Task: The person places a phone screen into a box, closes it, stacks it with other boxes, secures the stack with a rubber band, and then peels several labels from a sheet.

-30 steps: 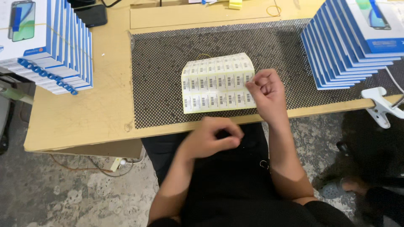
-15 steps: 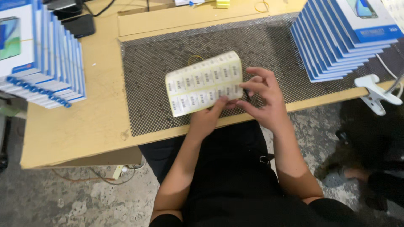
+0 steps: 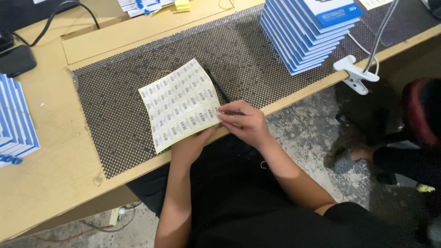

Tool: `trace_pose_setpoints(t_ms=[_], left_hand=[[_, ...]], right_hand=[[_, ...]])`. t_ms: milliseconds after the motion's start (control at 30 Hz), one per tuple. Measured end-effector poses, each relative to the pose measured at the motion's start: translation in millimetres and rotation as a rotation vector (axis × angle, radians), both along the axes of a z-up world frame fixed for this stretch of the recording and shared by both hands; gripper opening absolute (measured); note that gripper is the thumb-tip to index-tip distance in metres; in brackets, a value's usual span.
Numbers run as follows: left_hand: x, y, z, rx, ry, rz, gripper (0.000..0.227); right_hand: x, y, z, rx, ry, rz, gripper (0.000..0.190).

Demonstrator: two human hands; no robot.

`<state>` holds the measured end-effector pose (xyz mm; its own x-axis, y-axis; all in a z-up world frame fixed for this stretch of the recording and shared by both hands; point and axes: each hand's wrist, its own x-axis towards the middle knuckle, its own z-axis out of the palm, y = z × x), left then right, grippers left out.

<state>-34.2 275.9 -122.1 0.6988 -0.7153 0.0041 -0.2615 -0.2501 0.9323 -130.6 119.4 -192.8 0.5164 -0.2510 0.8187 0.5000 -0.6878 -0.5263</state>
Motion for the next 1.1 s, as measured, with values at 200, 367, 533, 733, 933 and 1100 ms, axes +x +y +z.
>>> trace_pose_setpoints(t_ms=[200,367,533,733,933,1100], left_hand=[[4.9,-3.0,-52.2,-0.158,0.011,0.001,0.051],[7.6,-6.5,-57.4,-0.245,0.060,-0.009,0.042],[10.0,0.4,-36.4,-0.201,0.007,-0.016,0.034],[7.4,1.9,-31.6,-0.229,-0.101,-0.028,0.036],[2.7,2.8,-20.3,-0.173,-0.128,-0.022,0.047],[1.1,6.4,-1.0,-0.081,-0.179,-0.027,0.050]], right_hand=[[0.0,-6.0,-4.7,0.017,0.034,-0.039,0.019],[-3.1,-2.8,2.9,0.006,0.041,-0.014,0.018],[-1.0,-5.0,3.0,-0.018,0.067,-0.048,0.023],[-0.1,0.0,5.6,-0.011,0.077,-0.078,0.023],[-2.0,3.9,8.9,-0.025,0.122,-0.054,0.018],[-1.6,1.3,9.0,-0.028,0.152,-0.062,0.017]])
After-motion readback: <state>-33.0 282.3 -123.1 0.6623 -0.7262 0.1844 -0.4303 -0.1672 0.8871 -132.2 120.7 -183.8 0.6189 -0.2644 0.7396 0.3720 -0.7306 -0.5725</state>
